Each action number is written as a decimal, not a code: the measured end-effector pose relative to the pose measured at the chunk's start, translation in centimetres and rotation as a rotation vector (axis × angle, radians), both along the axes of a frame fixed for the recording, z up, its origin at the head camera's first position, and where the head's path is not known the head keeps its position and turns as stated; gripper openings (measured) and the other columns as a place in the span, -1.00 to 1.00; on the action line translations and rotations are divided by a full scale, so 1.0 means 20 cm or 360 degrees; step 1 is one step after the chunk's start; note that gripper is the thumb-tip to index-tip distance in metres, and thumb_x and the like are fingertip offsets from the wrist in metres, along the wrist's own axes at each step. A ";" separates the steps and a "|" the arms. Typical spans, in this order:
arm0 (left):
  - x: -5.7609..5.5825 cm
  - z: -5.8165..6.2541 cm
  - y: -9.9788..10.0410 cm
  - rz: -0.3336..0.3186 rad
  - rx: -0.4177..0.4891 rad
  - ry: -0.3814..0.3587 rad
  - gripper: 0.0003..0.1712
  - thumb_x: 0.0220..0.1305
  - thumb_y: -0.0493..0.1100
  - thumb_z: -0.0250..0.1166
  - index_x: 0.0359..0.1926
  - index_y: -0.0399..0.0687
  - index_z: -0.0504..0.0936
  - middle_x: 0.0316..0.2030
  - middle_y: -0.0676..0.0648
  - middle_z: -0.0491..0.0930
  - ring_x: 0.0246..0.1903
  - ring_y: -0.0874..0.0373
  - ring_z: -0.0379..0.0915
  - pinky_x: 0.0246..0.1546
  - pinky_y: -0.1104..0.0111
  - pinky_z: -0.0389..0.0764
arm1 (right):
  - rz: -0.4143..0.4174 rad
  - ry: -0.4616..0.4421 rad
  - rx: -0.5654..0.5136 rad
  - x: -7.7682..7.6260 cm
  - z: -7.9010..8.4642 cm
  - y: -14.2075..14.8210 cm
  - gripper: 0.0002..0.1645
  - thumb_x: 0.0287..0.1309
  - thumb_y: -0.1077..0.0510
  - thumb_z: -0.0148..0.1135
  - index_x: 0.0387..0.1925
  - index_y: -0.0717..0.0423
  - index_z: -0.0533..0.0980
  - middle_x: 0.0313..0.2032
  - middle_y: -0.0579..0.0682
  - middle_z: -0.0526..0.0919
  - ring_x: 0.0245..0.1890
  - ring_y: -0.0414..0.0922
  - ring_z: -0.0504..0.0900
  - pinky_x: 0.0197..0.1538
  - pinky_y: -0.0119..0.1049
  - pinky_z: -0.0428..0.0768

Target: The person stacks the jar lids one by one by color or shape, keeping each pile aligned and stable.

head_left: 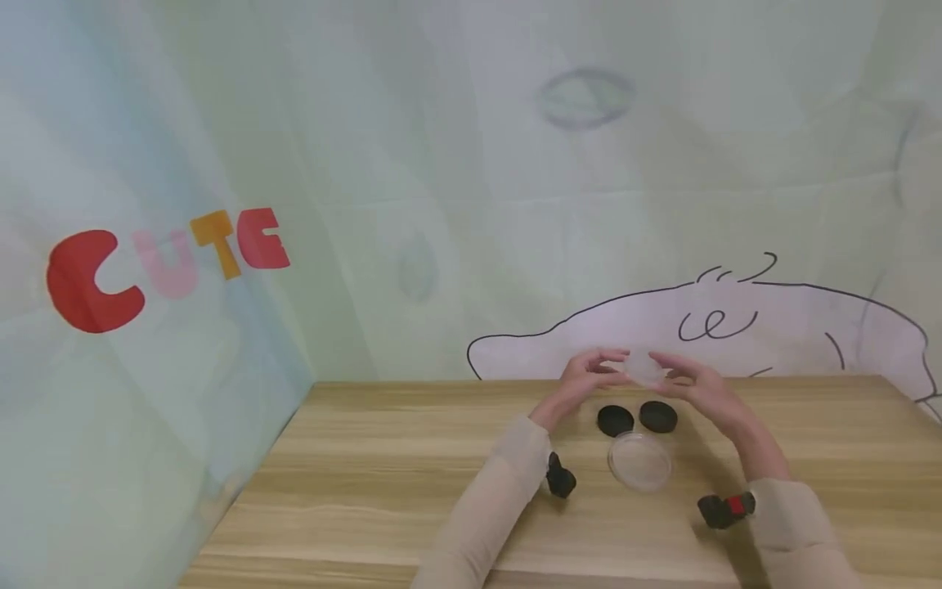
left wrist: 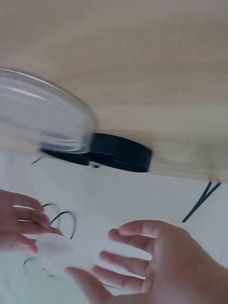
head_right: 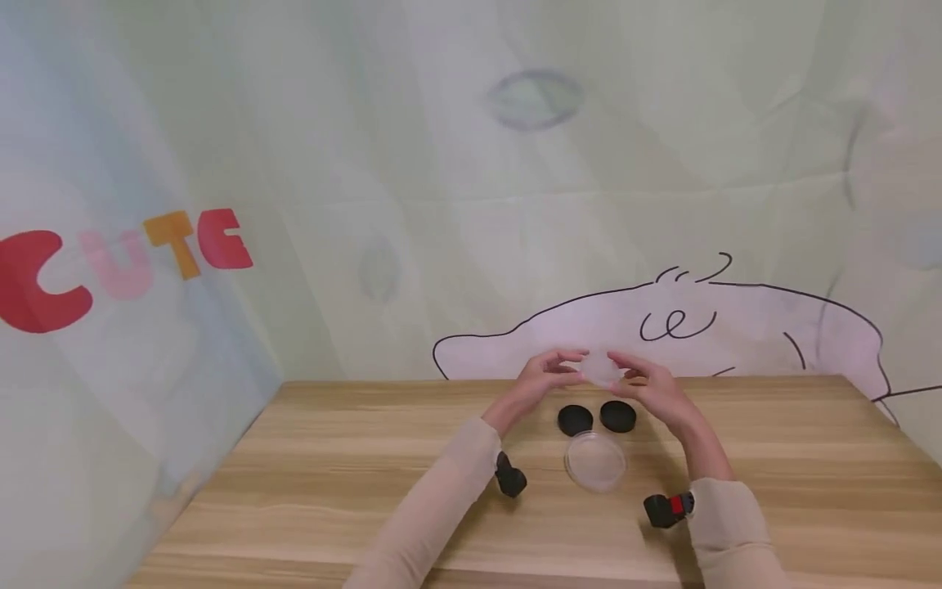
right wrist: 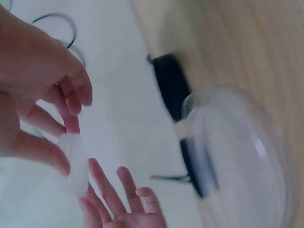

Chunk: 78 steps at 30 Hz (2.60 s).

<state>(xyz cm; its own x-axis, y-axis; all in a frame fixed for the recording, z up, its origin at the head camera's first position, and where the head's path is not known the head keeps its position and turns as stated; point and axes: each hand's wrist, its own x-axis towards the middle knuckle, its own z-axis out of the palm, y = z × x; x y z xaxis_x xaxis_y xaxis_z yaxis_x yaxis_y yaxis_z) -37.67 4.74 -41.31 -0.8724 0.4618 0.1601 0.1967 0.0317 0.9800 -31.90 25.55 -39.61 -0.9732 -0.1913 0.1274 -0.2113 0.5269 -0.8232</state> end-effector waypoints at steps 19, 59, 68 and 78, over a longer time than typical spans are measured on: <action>0.32 -0.16 -0.12 -0.0102 0.0116 -0.0273 -0.60 0.10 -0.46 0.34 0.01 -0.38 0.56 -0.21 0.00 0.63 -0.35 0.27 0.46 -0.33 0.48 0.49 | 0.0602 -0.0019 -0.0014 0.18 -0.11 0.00 -0.38 0.15 0.15 0.31 0.18 0.40 0.41 -0.06 0.14 0.58 -0.11 -0.41 0.48 -0.03 -0.45 0.56; 0.36 -0.25 -0.11 -0.0030 -0.0259 0.0195 -0.62 0.00 -0.43 0.44 -0.08 -0.35 0.64 -0.15 -0.36 0.62 -0.39 0.30 0.34 -0.34 0.62 0.38 | 0.0486 -0.0151 0.0015 0.18 -0.25 0.01 -0.28 -0.05 0.19 0.43 0.18 0.32 0.40 0.07 0.30 0.42 -0.04 -0.01 0.36 -0.07 -0.17 0.40; 0.36 -0.25 -0.12 -0.0069 -0.0261 0.0212 -0.62 0.03 -0.38 0.44 -0.07 -0.32 0.64 -0.15 -0.36 0.61 -0.40 0.35 0.33 -0.33 0.61 0.37 | 0.0392 -0.0134 0.0004 0.18 -0.24 0.02 -0.36 0.05 0.14 0.37 0.17 0.28 0.42 0.05 0.26 0.54 -0.01 0.00 0.48 -0.06 -0.16 0.45; 0.32 -0.23 -0.10 0.0207 0.0068 -0.0012 -0.73 0.17 -0.32 0.36 -0.10 -0.38 0.63 -0.08 -0.37 0.63 -0.36 0.33 0.44 -0.35 0.56 0.44 | -0.0074 0.0017 0.0064 0.14 -0.19 0.09 -0.43 0.22 0.07 0.26 0.19 0.30 0.44 0.03 0.29 0.61 -0.04 -0.05 0.54 -0.11 -0.26 0.52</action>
